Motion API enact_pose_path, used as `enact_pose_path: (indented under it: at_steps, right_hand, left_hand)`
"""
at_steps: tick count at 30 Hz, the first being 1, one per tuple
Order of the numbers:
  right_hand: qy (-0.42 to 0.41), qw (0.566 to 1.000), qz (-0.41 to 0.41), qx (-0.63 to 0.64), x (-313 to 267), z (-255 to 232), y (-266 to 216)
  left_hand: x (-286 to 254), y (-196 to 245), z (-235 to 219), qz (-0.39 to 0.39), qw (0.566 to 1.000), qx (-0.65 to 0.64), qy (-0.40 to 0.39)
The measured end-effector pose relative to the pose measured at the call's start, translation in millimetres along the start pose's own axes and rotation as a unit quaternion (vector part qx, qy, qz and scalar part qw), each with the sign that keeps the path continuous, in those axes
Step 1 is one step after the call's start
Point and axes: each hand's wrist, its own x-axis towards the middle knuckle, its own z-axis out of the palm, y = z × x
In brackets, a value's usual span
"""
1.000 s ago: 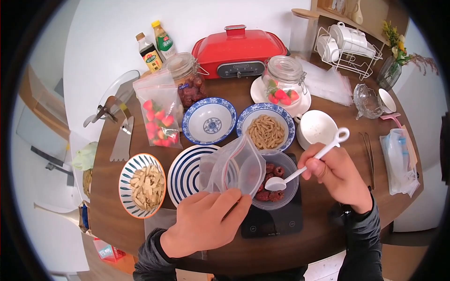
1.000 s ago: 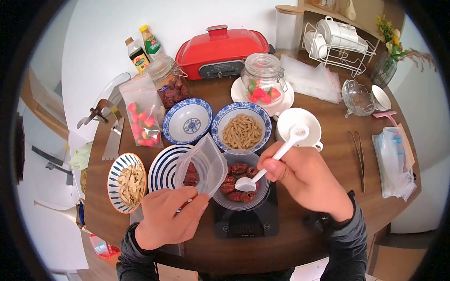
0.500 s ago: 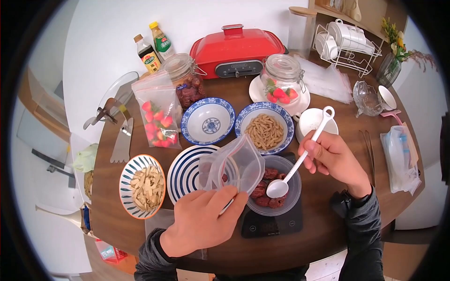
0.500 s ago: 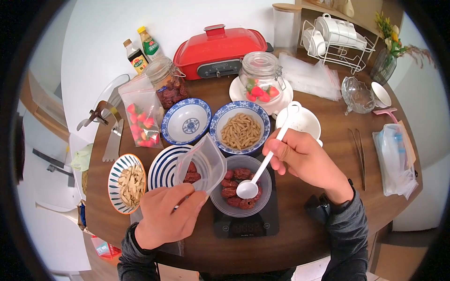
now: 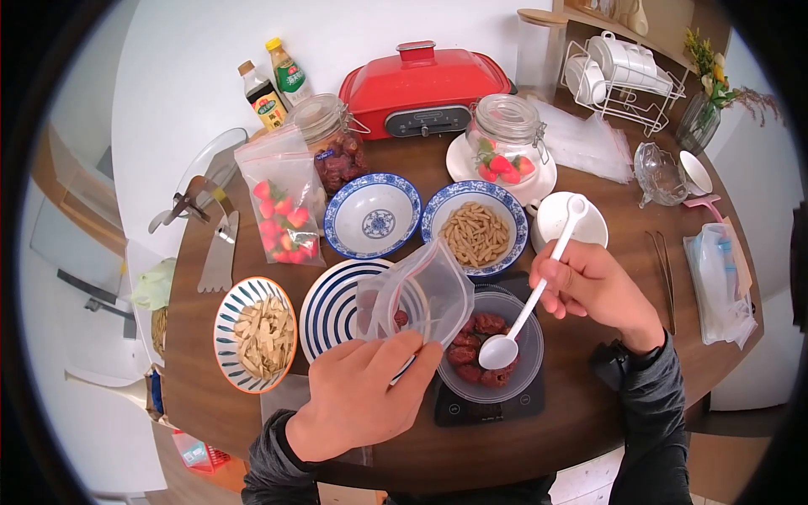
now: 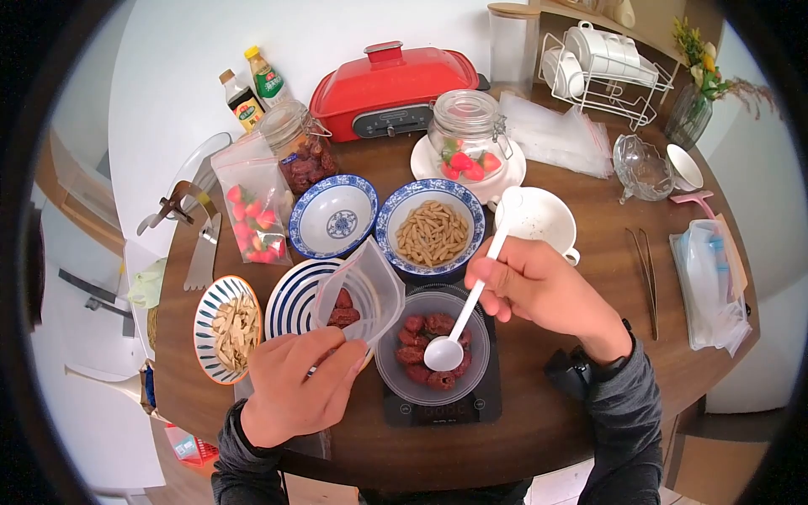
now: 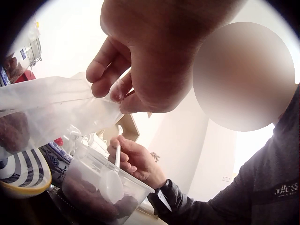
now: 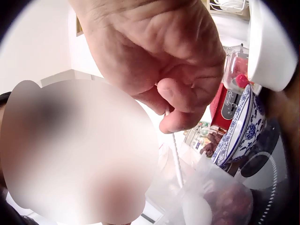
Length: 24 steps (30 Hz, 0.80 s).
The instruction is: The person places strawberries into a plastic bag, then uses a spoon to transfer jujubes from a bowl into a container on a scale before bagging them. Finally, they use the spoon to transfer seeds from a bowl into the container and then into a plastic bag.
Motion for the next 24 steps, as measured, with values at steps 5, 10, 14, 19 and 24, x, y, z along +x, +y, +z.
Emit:
enact_pose_path:
  at_steps: [5,10,14,19,24]
  right_hand:
    - [-0.082,0.986,-0.121,-0.082,-10,3,-6]
    - [-0.05,0.991,-0.109,-0.064,-10,4,-2]
    - [-0.074,0.988,-0.121,-0.06,-11,11,-3]
    - [0.017,0.989,-0.134,-0.056,-14,15,-4]
    - [0.058,0.977,-0.174,-0.105,-18,19,-10]
  left_hand:
    - [0,-2,-2,0.004,1.0,0.017,0.011]
    - [1,-2,-1,0.007,1.0,0.008,0.015]
    - [1,-1,-2,0.01,1.0,0.014,0.011]
    - [1,-1,-2,0.004,1.0,0.012,0.007]
    - [1,-1,-2,0.005,1.0,0.017,0.009]
